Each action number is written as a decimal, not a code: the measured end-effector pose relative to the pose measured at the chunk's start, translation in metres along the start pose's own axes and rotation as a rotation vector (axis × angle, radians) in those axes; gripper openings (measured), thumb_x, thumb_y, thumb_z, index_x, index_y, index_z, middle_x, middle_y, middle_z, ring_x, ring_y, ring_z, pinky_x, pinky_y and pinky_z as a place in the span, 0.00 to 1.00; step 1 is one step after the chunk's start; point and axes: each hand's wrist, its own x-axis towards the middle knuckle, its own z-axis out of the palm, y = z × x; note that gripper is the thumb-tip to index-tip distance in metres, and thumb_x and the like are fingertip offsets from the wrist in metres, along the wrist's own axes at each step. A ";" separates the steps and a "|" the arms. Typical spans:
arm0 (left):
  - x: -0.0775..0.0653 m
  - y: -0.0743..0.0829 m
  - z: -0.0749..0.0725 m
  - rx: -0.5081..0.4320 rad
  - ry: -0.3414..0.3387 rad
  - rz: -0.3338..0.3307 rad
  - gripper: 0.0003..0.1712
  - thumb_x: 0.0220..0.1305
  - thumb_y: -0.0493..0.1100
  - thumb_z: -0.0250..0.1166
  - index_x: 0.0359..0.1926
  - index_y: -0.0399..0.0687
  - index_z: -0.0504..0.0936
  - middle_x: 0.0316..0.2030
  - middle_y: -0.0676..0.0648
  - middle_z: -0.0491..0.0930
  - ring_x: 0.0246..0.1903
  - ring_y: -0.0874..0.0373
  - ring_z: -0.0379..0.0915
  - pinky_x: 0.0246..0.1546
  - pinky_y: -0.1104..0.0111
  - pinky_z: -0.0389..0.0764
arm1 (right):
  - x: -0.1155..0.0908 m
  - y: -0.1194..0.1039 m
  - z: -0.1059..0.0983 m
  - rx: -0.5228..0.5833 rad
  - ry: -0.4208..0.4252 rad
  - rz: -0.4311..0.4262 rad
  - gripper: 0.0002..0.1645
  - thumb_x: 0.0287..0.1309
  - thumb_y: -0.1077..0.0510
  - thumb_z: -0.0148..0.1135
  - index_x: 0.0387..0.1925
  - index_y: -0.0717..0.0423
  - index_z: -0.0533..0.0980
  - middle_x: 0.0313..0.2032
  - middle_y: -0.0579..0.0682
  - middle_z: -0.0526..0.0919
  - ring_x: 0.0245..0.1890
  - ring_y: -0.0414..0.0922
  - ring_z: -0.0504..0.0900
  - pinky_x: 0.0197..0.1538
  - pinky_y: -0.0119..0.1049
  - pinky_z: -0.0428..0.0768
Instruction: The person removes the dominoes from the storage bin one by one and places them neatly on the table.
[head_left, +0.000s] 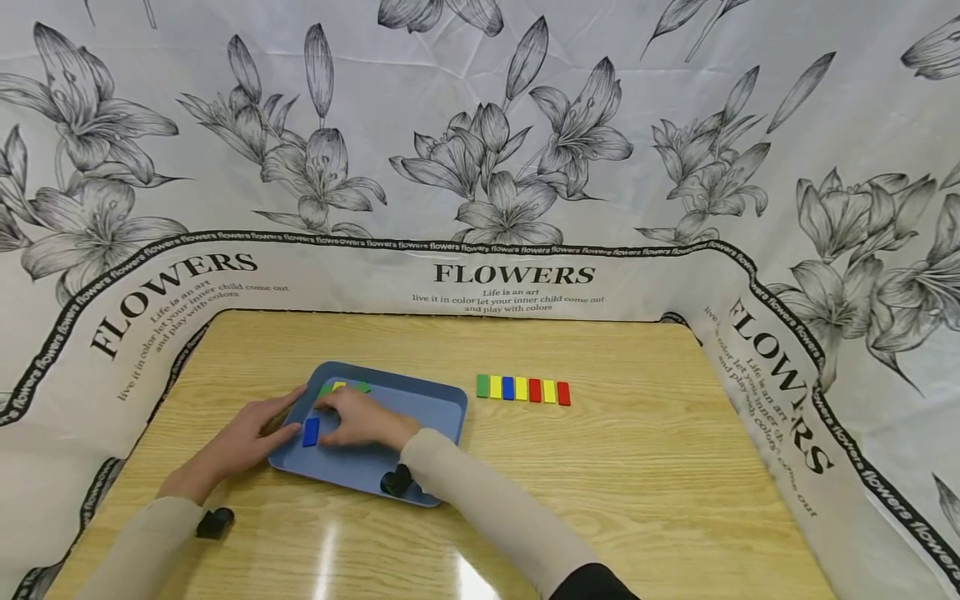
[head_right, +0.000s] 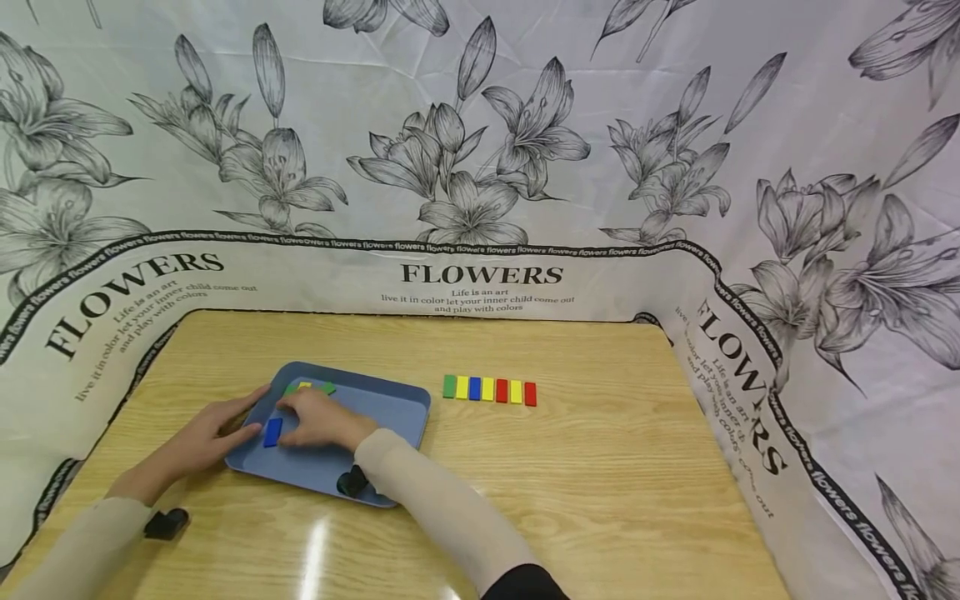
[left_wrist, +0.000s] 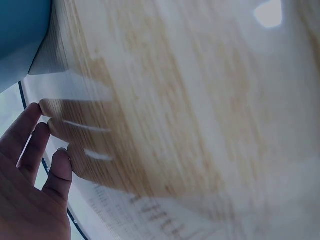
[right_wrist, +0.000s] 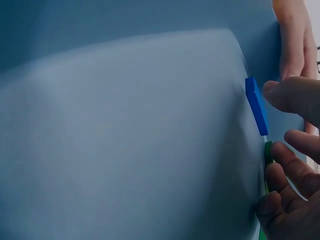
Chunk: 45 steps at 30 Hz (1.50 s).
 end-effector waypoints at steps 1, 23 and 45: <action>0.000 0.001 0.000 -0.001 0.003 0.002 0.36 0.73 0.42 0.64 0.77 0.40 0.64 0.67 0.34 0.76 0.64 0.35 0.74 0.61 0.47 0.76 | 0.001 -0.001 0.000 -0.003 -0.002 -0.002 0.34 0.62 0.51 0.72 0.67 0.59 0.75 0.62 0.51 0.82 0.63 0.40 0.79 0.64 0.24 0.74; 0.001 -0.005 0.001 -0.009 -0.022 -0.003 0.36 0.74 0.43 0.63 0.78 0.40 0.63 0.67 0.34 0.76 0.64 0.36 0.74 0.61 0.39 0.74 | 0.009 -0.010 0.006 -0.136 -0.031 0.013 0.30 0.62 0.51 0.73 0.63 0.56 0.80 0.56 0.48 0.85 0.53 0.36 0.80 0.55 0.20 0.76; 0.001 0.003 -0.002 -0.024 -0.047 -0.044 0.37 0.75 0.46 0.63 0.78 0.40 0.62 0.69 0.32 0.72 0.67 0.33 0.71 0.63 0.38 0.70 | -0.023 0.007 -0.025 -0.099 -0.024 0.075 0.27 0.56 0.54 0.76 0.57 0.57 0.83 0.52 0.49 0.84 0.48 0.38 0.79 0.52 0.23 0.77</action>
